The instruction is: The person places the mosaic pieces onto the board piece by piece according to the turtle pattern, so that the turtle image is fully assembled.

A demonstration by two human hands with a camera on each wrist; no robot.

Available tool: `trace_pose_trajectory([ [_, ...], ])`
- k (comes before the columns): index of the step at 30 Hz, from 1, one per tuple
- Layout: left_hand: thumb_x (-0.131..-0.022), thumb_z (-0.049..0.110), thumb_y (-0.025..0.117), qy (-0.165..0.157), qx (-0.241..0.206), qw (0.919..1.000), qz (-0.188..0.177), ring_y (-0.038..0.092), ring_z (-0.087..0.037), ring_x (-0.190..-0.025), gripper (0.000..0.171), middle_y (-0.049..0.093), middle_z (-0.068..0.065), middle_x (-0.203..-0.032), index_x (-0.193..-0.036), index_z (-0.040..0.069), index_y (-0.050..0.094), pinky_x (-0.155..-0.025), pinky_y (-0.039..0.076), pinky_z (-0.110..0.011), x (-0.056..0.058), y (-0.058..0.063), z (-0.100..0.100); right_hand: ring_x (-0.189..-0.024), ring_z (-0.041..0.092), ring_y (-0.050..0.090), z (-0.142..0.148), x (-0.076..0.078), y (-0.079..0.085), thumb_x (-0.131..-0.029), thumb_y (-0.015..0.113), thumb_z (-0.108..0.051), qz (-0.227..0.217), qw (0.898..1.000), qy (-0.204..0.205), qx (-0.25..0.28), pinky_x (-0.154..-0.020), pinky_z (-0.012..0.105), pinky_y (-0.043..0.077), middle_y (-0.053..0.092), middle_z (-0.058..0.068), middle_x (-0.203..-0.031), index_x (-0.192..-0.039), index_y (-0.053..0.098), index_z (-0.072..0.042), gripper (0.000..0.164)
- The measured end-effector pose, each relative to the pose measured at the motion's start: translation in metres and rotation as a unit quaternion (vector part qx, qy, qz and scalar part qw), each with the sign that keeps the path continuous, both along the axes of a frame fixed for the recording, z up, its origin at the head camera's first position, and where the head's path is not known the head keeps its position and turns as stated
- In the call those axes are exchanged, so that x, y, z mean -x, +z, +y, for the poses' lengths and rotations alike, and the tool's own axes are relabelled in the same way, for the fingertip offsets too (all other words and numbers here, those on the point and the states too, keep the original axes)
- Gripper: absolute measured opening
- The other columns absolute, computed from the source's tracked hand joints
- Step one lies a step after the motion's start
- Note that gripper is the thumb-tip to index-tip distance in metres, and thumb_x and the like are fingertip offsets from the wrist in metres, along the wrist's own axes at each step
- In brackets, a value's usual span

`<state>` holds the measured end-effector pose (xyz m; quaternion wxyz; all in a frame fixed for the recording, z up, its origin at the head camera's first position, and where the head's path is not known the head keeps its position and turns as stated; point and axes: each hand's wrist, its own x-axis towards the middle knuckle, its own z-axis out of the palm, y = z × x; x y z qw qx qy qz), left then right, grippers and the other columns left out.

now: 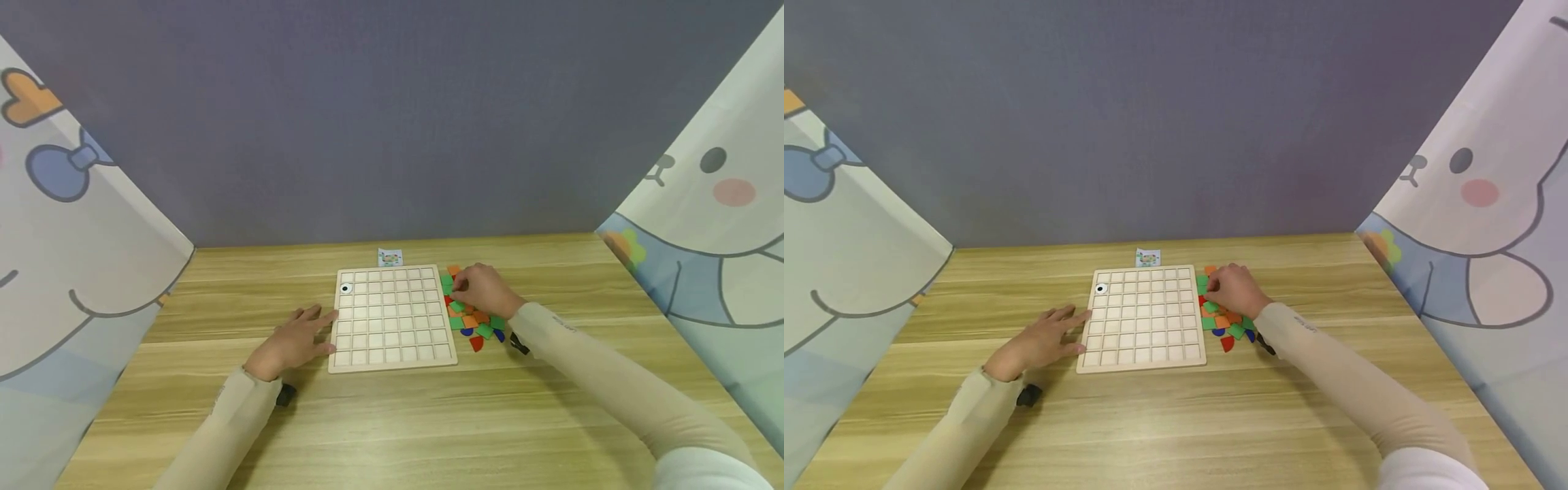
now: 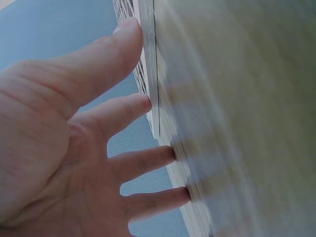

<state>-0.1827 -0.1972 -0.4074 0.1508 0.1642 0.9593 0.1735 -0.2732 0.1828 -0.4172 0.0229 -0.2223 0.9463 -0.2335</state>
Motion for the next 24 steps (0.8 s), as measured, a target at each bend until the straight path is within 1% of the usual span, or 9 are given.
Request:
trace_pose_trajectory([
  [3, -0.09, 0.034, 0.064, 0.0, 0.001, 1.0, -0.002, 0.014, -0.056, -0.132, 0.069, 0.018, -0.024, -0.152, -0.149, 0.016, 0.033, -0.086, 0.019, -0.08, 0.0, 0.0, 0.0, -0.075, 0.018, 0.051, -0.003, 0.001, 0.0, -0.081, 0.075, -0.019, 0.005, 1.0, -0.007, -0.003, -0.082, 0.042, 0.041, 0.061, -0.008, -0.07, -0.076, 0.069, -0.015, 0.009],
  [4, -0.09, 0.034, 0.064, 0.0, 0.001, 1.0, -0.003, 0.014, -0.055, -0.132, 0.069, 0.018, -0.024, -0.152, -0.149, 0.016, 0.032, -0.086, 0.019, -0.08, 0.0, 0.0, 0.001, -0.076, 0.018, 0.051, -0.003, 0.001, 0.001, -0.081, 0.075, -0.017, 0.006, 1.0, -0.007, 0.001, -0.081, 0.042, 0.042, 0.061, -0.007, -0.072, -0.078, 0.07, -0.013, 0.007],
  [7, -0.09, 0.034, 0.063, -0.002, 0.004, 1.0, -0.004, 0.015, -0.055, -0.132, 0.069, 0.018, -0.024, -0.152, -0.149, 0.016, 0.032, -0.086, 0.019, -0.08, -0.001, 0.001, 0.001, -0.076, 0.017, 0.049, -0.005, 0.003, 0.001, -0.079, 0.074, -0.016, 0.022, 1.0, -0.003, 0.014, -0.076, 0.038, 0.044, 0.061, -0.007, -0.076, -0.082, 0.071, -0.012, 0.006],
  [10, -0.091, 0.034, 0.063, -0.002, 0.005, 1.0, -0.003, 0.015, -0.055, -0.132, 0.069, 0.018, -0.024, -0.152, -0.149, 0.016, 0.032, -0.086, 0.019, -0.08, -0.001, 0.001, 0.0, -0.078, 0.018, 0.047, -0.009, 0.004, 0.003, -0.079, 0.073, -0.016, 0.042, 0.998, 0.024, 0.036, -0.069, 0.035, 0.044, 0.061, -0.005, -0.08, -0.086, 0.073, -0.012, 0.008],
  [13, -0.091, 0.034, 0.063, 0.001, 0.004, 1.0, -0.003, 0.015, -0.056, -0.132, 0.069, 0.018, -0.024, -0.152, -0.149, 0.016, 0.032, -0.086, 0.019, -0.08, -0.001, 0.001, 0.0, -0.082, 0.02, 0.049, -0.015, 0.003, 0.006, -0.08, 0.073, -0.017, 0.056, 0.995, 0.056, 0.054, -0.074, 0.036, 0.044, 0.062, -0.005, -0.084, -0.088, 0.073, -0.013, 0.009],
  [18, -0.09, 0.034, 0.064, -0.001, 0.008, 1.0, -0.002, 0.015, -0.056, -0.131, 0.069, 0.018, -0.024, -0.152, -0.149, 0.016, 0.032, -0.085, 0.02, -0.08, -0.001, 0.001, 0.0, -0.089, 0.022, 0.051, -0.033, 0.002, 0.006, -0.082, 0.074, -0.017, 0.044, 0.992, 0.095, 0.066, -0.083, 0.039, 0.044, 0.062, -0.002, -0.091, -0.092, 0.074, -0.013, 0.011],
  [22, -0.09, 0.034, 0.064, -0.001, 0.01, 0.9999, -0.001, 0.016, -0.056, -0.131, 0.069, 0.018, -0.024, -0.152, -0.149, 0.016, 0.032, -0.086, 0.021, -0.08, -0.001, 0.001, 0.0, -0.088, 0.02, 0.051, -0.056, 0.004, 0.005, -0.083, 0.073, -0.017, 0.03, 0.99, 0.121, 0.071, -0.081, 0.037, 0.045, 0.064, -0.001, -0.092, -0.092, 0.075, -0.011, 0.01],
  [24, -0.09, 0.034, 0.064, -0.003, 0.01, 0.9999, 0.001, 0.016, -0.057, -0.131, 0.069, 0.019, -0.025, -0.151, -0.149, 0.016, 0.032, -0.085, 0.021, -0.08, -0.001, 0.001, 0.001, -0.087, 0.019, 0.052, -0.069, 0.007, 0.005, -0.083, 0.074, -0.016, 0.028, 0.989, 0.133, 0.066, -0.084, 0.037, 0.044, 0.064, -0.001, -0.091, -0.092, 0.075, -0.011, 0.01],
])
